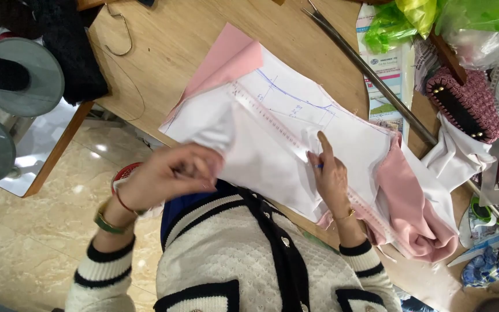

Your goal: The person measures and marks a white fabric piece with a ruler and pen, then uses shears to cut along the marked lines. After cutting, the person folds the fabric and places a pink fabric piece on top of it.

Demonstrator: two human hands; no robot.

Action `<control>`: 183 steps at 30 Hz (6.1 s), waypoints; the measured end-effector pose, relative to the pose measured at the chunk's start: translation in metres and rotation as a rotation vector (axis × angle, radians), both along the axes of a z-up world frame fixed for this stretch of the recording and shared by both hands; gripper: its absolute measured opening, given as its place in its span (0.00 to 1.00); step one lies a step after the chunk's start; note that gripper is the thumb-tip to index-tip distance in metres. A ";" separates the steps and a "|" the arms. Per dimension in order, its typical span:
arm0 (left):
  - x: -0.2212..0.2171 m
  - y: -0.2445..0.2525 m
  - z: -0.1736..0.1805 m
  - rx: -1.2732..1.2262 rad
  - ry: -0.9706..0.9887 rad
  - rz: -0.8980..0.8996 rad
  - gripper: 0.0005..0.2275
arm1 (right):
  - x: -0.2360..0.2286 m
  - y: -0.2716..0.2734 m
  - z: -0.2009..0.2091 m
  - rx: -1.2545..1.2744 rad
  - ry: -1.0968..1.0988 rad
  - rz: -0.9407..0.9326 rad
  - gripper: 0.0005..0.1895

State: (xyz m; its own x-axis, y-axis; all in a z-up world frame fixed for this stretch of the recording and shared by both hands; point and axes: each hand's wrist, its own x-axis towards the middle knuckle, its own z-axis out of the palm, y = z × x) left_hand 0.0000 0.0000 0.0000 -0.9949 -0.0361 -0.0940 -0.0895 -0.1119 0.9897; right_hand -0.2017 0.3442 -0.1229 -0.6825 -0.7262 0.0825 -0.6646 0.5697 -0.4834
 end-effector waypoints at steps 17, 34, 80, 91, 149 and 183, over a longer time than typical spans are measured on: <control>-0.034 -0.115 -0.118 -1.116 -0.071 0.885 0.13 | -0.011 -0.077 0.029 -0.066 -0.015 0.061 0.29; -0.022 -0.140 -0.129 -1.163 0.170 0.656 0.07 | -0.010 -0.116 0.006 0.103 0.121 0.245 0.33; -0.048 -0.031 -0.151 -1.498 0.026 0.668 0.31 | -0.049 0.053 -0.008 0.078 0.099 -0.075 0.42; -0.043 -0.014 -0.160 -1.414 -0.233 0.700 0.33 | -0.045 -0.048 0.045 -0.282 0.030 -0.119 0.19; -0.097 -0.219 -0.187 -1.319 -0.231 -0.271 0.07 | 0.019 -0.199 -0.043 -0.160 0.178 0.300 0.18; -0.061 -0.014 -0.131 -1.661 -0.350 0.635 0.38 | 0.024 -0.207 -0.070 -0.020 0.276 0.220 0.16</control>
State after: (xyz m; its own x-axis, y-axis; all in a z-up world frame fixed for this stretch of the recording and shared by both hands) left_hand -0.0614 -0.0140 -0.1310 -0.7381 -0.6255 0.2529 -0.6375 0.7693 0.0421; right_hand -0.1781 0.1368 -0.1931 -0.4598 -0.8500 0.2573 -0.8776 0.3906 -0.2781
